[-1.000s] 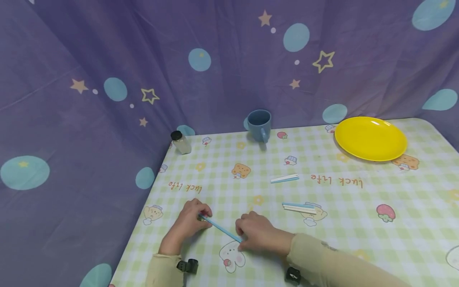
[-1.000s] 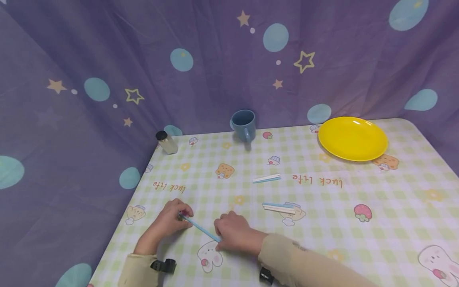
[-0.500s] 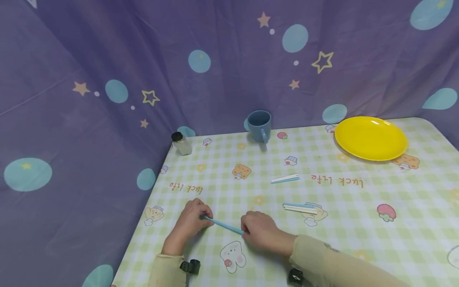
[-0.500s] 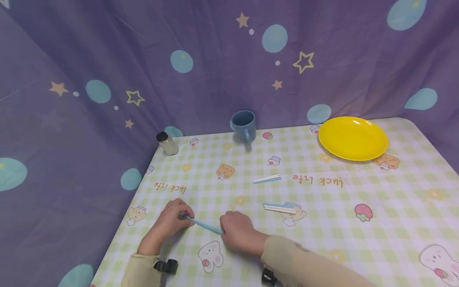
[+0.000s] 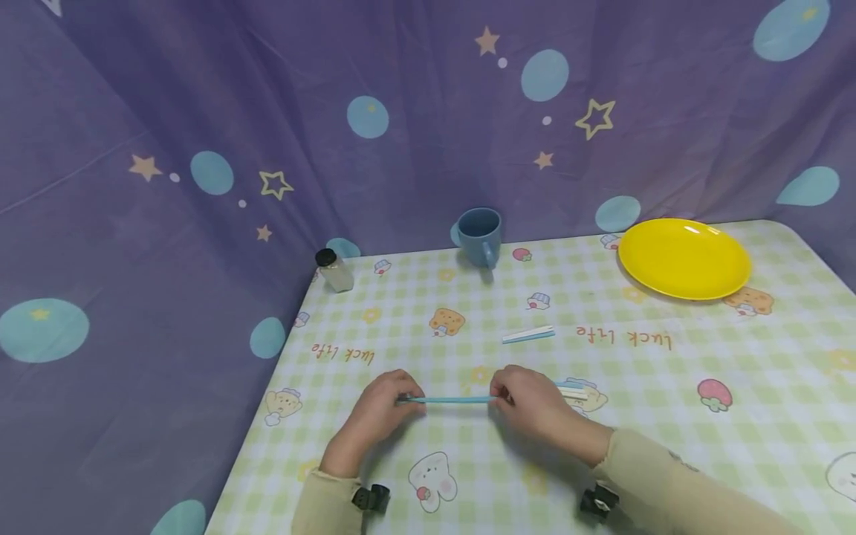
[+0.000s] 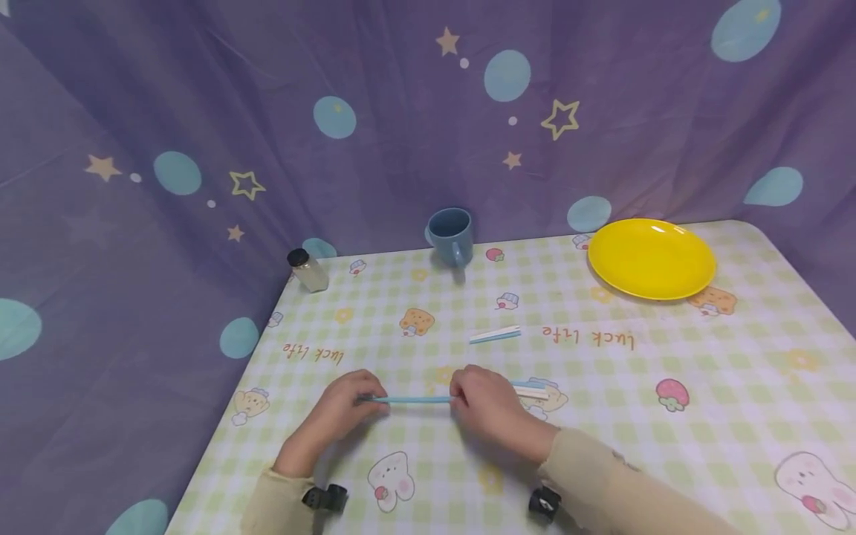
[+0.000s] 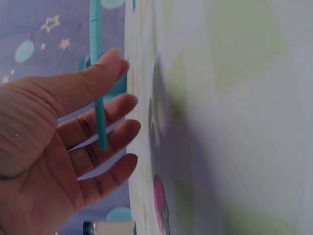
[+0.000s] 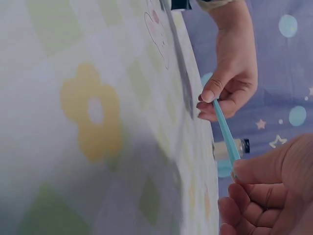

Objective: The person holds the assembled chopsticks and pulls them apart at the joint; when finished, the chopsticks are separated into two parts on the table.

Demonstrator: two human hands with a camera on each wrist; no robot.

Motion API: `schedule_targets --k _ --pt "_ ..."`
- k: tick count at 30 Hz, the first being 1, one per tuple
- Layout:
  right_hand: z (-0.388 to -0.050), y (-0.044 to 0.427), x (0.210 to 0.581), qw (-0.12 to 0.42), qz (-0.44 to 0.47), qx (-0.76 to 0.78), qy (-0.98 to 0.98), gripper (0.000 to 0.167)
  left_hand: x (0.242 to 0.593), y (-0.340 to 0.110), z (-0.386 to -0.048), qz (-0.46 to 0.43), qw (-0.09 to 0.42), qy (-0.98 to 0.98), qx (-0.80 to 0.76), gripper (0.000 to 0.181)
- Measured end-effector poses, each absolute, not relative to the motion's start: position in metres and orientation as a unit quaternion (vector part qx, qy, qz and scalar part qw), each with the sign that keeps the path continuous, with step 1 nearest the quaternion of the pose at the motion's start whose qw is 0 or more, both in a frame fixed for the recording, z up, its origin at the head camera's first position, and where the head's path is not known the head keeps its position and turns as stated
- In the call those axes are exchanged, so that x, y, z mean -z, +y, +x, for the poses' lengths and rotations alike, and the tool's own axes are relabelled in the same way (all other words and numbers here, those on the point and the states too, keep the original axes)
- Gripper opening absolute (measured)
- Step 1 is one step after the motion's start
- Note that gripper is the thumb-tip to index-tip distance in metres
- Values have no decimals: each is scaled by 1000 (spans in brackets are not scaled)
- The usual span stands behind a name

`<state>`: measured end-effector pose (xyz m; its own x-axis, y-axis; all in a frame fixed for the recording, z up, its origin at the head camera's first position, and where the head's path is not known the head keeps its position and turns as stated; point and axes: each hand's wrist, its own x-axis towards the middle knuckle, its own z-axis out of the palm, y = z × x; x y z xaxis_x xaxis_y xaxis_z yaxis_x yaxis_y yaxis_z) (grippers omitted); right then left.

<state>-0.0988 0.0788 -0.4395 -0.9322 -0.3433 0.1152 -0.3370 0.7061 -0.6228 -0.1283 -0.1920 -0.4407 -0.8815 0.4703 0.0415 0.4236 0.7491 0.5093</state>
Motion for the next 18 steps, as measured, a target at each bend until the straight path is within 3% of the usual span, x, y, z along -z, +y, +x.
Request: schedule_targets --k 12,18 --pt "-100 127 428 -19 -160 344 925 18 442 -147 -128 283 110 874 -380 16" --pt "-97 147 423 -12 -145 355 924 18 438 -123 -129 303 106 865 -386 21"
